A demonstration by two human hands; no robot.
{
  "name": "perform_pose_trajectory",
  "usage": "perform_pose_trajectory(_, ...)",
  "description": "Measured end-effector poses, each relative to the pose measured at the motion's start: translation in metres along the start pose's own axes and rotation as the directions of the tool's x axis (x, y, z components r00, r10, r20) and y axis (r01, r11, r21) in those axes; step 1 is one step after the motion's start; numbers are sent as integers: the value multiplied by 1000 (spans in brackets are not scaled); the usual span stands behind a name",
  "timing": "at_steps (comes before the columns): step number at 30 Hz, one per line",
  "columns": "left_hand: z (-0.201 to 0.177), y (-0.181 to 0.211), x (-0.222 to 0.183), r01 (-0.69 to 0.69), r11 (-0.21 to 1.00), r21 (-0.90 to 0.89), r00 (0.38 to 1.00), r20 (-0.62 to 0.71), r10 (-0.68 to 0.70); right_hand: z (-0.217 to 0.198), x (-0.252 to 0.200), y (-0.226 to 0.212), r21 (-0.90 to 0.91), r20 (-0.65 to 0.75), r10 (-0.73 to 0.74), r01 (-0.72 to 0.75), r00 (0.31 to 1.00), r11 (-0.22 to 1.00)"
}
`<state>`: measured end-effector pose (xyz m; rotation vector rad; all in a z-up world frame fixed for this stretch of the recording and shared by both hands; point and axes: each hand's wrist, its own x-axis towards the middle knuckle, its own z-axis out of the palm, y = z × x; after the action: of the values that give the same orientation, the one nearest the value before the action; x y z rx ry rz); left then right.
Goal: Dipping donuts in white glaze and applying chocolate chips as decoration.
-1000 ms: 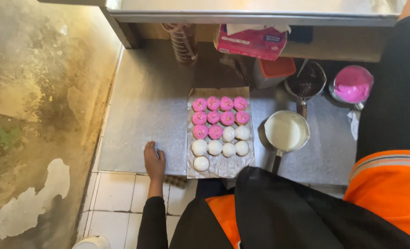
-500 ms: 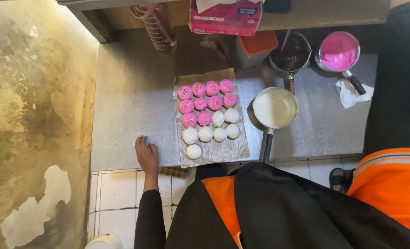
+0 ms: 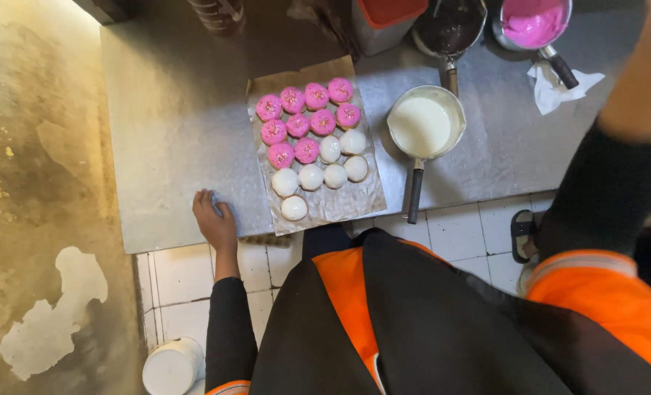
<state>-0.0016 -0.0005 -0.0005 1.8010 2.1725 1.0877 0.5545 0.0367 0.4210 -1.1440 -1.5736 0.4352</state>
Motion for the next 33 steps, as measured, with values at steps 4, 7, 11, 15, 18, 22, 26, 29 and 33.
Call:
perform_pose_trajectory(4, -1, 4, 0, 43, 999, -29, 998, 36, -42, 30, -26, 63, 31, 9, 79, -79, 997, 996)
perform_pose_trajectory(7, -3, 5, -2, 35, 999, -21, 999, 41, -35, 70, -76, 160, -61, 27, 153, -151, 988, 987)
perform_pose_trajectory(11, 2, -3, -1, 10, 1000, -12, 1000, 26, -10, 112, -126, 235, -315, 57, 256, -225, 965, 922)
perform_pose_trajectory(15, 1, 1, -1, 21, 1000, -21, 999, 39, -20, 128, -158, 269, -480, 119, 238, -154, 964, 863)
perform_pose_trajectory(18, 2, -2, -2, 25, 1000, -20, 999, 37, -24, 136, -169, 287, -620, 211, 216, -40, 953, 784)
perform_pose_trajectory(22, 2, -2, -2, 32, 999, -26, 999, 29, -31, 129, -164, 277, -613, 230, 223, -37, 947, 789)
perform_pose_trajectory(26, -1, 2, -1, 45, 999, -31, 998, 39, -43, 101, -131, 218, -491, 57, 195, -143, 979, 859)
perform_pose_trajectory(29, -2, 5, -1, 54, 998, -32, 997, 51, -52, 77, -108, 160, -456, -37, 31, -45, 999, 889)
perform_pose_trajectory(33, -1, 3, -2, 42, 999, -18, 998, 48, -41, 84, -113, 166, -653, -41, -262, 173, 964, 738)
